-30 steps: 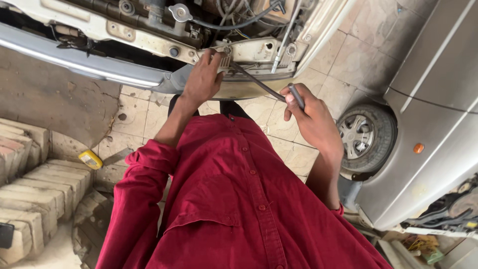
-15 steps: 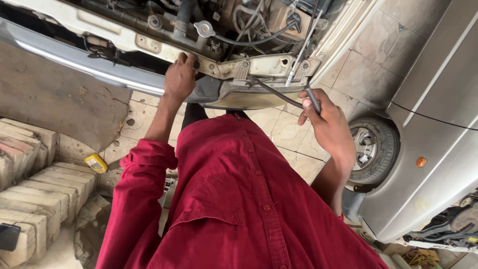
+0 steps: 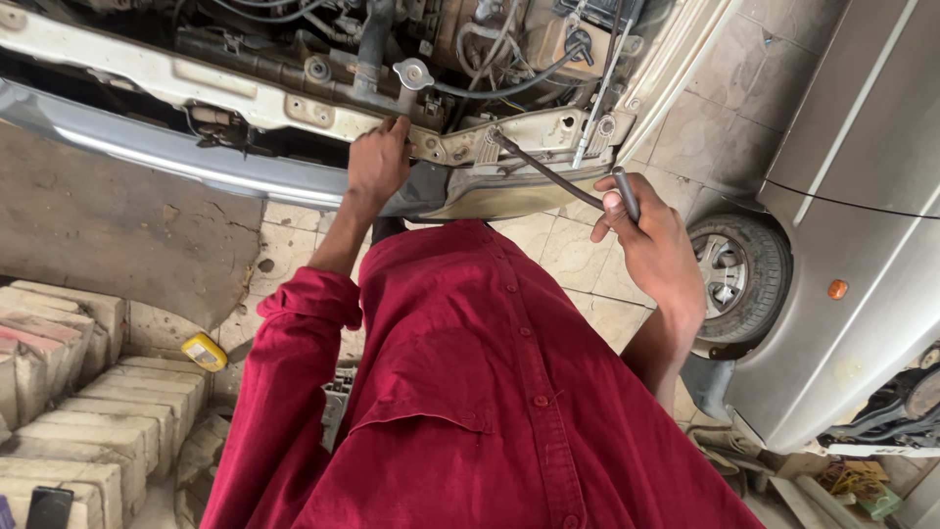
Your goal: The person works under the hood of a car, using a wrench to tighten bolts on the engine block and the front frame. They move between different areas of the engine bay, adjusting their position to reach various components.
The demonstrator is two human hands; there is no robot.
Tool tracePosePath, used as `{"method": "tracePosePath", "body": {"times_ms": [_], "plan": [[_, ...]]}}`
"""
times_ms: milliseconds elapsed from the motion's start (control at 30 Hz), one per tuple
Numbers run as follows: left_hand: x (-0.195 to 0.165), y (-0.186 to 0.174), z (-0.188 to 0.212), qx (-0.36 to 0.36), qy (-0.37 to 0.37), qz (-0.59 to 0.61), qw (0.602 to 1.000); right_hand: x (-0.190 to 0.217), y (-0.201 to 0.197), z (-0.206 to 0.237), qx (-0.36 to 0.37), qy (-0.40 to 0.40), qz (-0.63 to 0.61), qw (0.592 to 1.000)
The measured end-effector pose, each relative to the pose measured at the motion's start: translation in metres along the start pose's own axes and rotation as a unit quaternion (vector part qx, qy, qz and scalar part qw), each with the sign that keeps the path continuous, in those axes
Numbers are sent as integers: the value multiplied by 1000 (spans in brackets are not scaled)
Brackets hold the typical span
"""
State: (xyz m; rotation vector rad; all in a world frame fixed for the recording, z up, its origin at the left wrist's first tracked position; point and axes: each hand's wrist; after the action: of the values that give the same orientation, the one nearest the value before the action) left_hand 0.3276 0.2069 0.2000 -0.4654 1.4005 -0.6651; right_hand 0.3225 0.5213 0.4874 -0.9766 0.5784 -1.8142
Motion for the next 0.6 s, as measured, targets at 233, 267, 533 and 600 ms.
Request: {"method": "tracePosePath", "body": {"times_ms": [233, 267, 533, 600], "plan": [[4, 5, -3, -22, -9, 28, 999, 7, 12, -1, -9, -6, -1, 1000], [5, 6, -4, -18, -14, 35, 999, 7, 12, -1, -10, -5, -1, 1000], [12, 4, -10, 8, -64, 96, 993, 18, 11, -12, -30, -10, 71, 997], [13, 3, -11, 2, -57, 106, 993, 21, 12, -12, -48, -33, 74, 996]]}}
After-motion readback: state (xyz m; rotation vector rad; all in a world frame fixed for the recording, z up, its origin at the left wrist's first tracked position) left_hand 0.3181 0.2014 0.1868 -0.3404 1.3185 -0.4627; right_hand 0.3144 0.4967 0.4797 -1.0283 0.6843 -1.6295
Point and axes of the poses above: each hand's wrist, its own z-axis away from the middle knuckle, its own y-axis out of the palm, x = y × z, and after that the axes turned 14 degrees about z, right-handed
